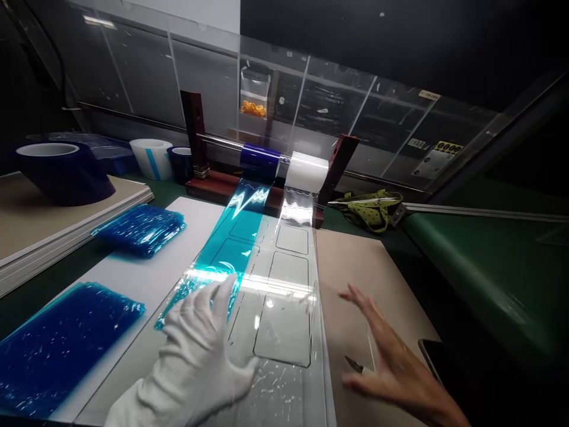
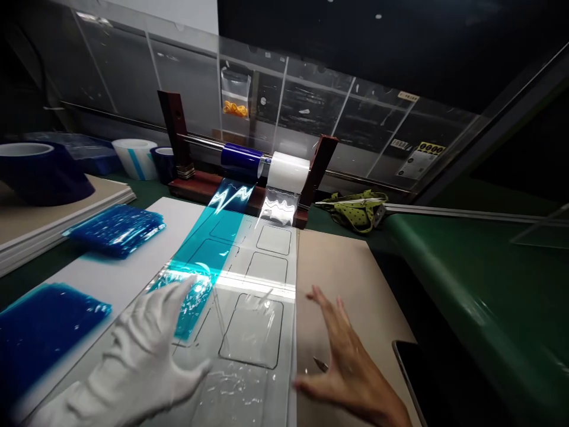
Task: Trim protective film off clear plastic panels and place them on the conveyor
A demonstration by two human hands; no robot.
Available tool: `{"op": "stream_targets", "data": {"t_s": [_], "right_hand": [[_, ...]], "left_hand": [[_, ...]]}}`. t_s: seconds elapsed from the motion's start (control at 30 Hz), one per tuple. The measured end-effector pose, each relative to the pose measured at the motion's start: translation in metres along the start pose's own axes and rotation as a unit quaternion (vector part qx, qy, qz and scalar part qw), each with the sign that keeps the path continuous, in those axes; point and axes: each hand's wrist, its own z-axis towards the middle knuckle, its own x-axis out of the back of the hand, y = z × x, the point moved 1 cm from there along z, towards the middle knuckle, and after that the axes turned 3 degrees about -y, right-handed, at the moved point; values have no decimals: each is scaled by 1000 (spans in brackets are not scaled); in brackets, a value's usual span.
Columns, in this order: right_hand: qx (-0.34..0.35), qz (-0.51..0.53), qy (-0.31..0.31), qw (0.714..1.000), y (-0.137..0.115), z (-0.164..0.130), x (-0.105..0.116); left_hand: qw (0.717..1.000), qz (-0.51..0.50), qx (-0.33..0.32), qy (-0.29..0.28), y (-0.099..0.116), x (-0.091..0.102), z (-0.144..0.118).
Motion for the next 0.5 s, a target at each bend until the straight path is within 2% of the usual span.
{"op": "stream_targets", "data": {"t_s": [0.07, 0.13, 0.23, 0.3, 0.4, 0.5], "right_hand": [[-65, -22, 71, 995, 24, 24, -6], [-123, -39, 98, 987, 53, 50, -12], [-166, -47, 71, 983, 94, 81, -20], [-163, -41, 46, 985, 108, 92, -22], [-152, -43, 34, 987, 104, 88, -15], [-137, -56, 17, 989, 75, 53, -3]], "left_hand": [[997, -4, 81, -4, 6, -11, 6], [993, -49, 107, -22, 10, -16, 4], [986, -133, 87, -46, 11, -17, -11], [982, -165, 75, -53, 8, -14, -21], [976, -202, 45, -63, 1, -9, -28], [965, -248, -16, -84, -7, -5, -29]]}}
